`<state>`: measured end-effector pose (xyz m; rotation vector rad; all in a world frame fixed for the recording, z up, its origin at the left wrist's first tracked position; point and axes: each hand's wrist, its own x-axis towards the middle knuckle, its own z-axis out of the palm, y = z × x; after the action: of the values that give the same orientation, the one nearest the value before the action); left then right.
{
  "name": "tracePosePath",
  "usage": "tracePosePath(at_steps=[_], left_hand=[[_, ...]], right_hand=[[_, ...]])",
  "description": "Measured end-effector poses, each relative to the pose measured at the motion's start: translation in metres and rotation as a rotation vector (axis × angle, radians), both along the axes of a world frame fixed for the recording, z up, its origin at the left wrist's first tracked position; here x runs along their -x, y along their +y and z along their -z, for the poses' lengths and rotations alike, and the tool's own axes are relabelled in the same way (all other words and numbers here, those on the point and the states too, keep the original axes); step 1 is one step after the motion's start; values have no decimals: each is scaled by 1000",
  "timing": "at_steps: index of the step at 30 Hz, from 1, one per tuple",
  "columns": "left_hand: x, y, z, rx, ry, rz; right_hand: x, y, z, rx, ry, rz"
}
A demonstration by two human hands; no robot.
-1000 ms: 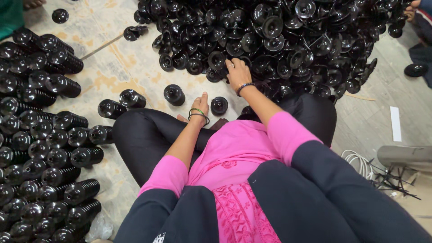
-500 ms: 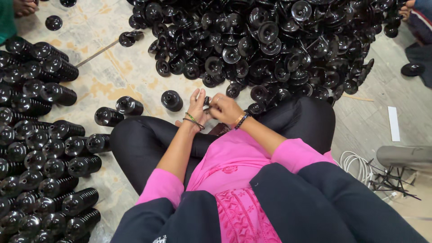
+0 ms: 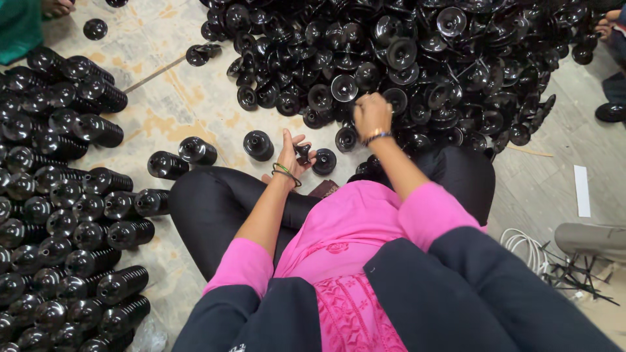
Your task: The person sits on the floor among large piles of black plastic components, picks up parts one at a time, fits and turns them in both hands, and sets them back on the floor. Near the end the person places parts into a plastic bag together with white packing material.
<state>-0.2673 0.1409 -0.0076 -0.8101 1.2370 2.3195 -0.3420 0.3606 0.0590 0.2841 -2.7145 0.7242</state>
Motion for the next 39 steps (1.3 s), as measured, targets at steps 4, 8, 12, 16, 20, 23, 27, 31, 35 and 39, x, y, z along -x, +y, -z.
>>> tracePosePath(at_steps=[4,8,12,16,20,23,27,31,35,39], left_hand=[[-3,1,5,-45,15,38],[-5,-1,5,81,110,123],[-10,0,-10,39,38,136],[-17,9,-20,35,176,246],[-7,10,-13,219,284,167],[5,0,-2,286,92,14],[3,2,4,351,-64,123],[-11,13,1,363,-106,332],[-16,17,-11,378,-150,346],[-13,16,-11,401,-92,366]], right_hand=[[-69,-41,-9,342,193,-318],[-107,-61,-1,476,-183,-553],[-96,-47,24,395,-201,-672],[-76,-28,42,760,-635,-416],[-66,-13,43,863,-556,-181],[-64,-10,39,307,-102,-342],[-75,-27,40,-107,-176,-489],[-91,-46,40,-122,-276,-450],[-89,-47,38,-80,-270,-474],[-70,-37,36,-3,-339,-505]])
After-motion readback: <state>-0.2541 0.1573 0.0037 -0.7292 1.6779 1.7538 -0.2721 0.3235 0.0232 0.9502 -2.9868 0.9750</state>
